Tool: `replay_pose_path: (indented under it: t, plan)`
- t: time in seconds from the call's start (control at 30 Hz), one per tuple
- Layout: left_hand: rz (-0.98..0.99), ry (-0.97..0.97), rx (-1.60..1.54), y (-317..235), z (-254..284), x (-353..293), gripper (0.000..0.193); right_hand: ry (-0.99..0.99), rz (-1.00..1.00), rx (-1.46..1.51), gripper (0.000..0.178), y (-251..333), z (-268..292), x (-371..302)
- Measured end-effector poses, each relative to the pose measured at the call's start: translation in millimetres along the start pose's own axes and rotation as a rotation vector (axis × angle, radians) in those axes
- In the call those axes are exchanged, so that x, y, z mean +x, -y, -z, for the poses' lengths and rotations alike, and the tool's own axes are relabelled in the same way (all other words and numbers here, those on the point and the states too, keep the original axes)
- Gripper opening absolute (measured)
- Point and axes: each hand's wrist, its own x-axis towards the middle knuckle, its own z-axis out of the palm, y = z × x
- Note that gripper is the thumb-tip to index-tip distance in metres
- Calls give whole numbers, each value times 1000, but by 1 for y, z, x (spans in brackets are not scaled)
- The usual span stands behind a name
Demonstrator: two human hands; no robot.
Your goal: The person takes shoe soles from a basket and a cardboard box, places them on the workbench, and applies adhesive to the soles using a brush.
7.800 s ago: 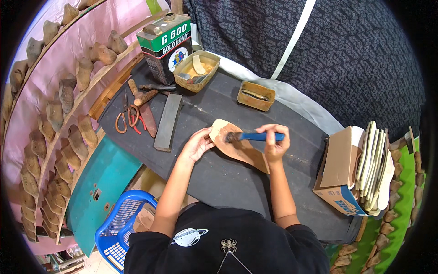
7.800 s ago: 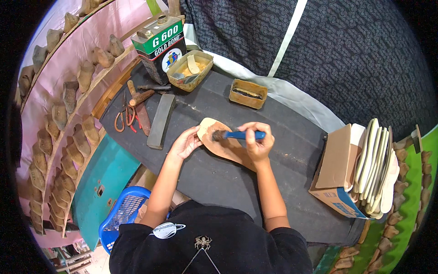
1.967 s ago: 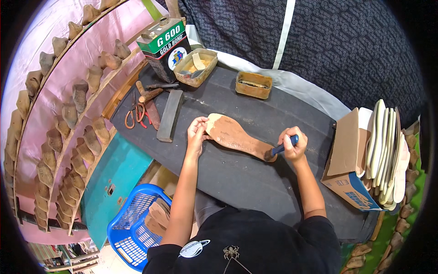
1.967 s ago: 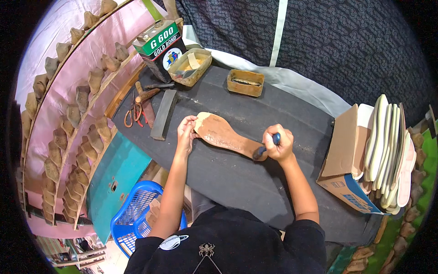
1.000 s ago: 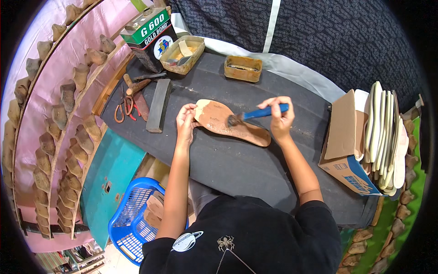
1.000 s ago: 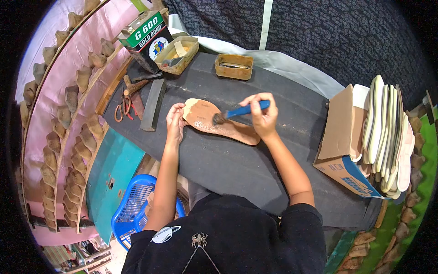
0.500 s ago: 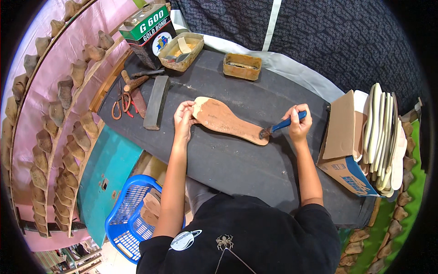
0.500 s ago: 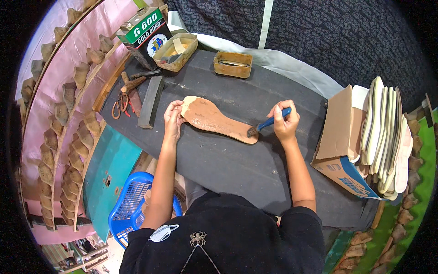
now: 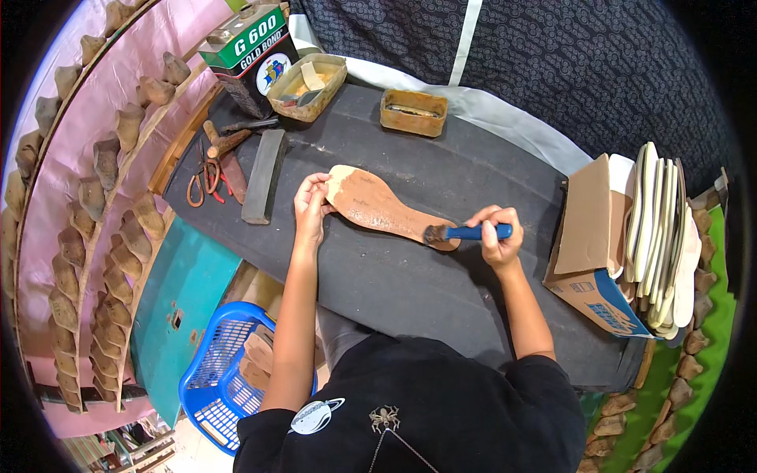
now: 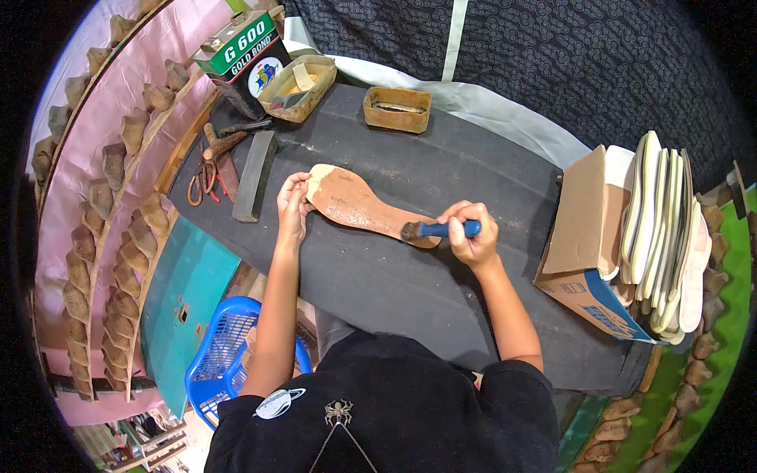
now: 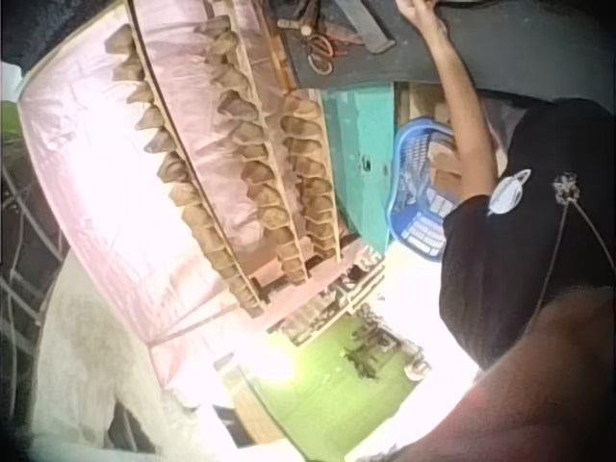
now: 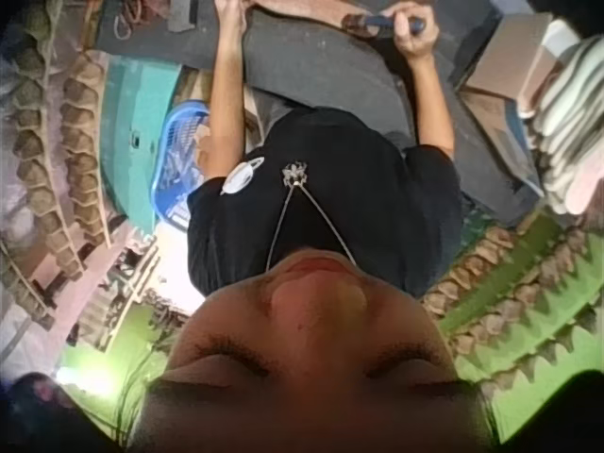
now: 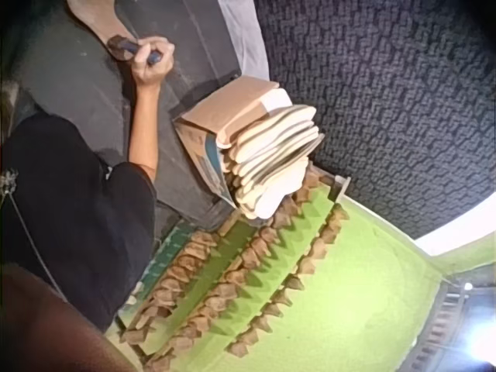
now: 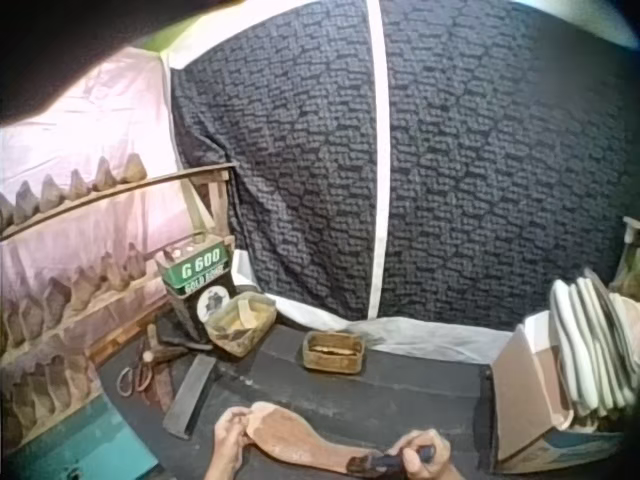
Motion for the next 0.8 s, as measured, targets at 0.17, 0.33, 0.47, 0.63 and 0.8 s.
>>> replay_pose_path:
  t: [0.17, 0.33, 0.47, 0.63, 0.8]
  plan:
    - [9, 3, -15, -1, -4, 0, 17, -47, -53, -34, 10, 7, 8, 2]
    - [18, 4, -9, -2, -6, 0, 18, 2, 81, 89, 12, 6, -22, 4]
    - [10, -14, -2, -1, -5, -1, 18, 78, 62, 51, 14, 6, -13, -1]
    - [13, -16, 8, 0, -4, 0, 18, 25, 22, -36, 7, 9, 10, -3]
    - [27, -21, 18, 0, -6, 0, 18, -35, 100, 62, 6, 8, -6, -1]
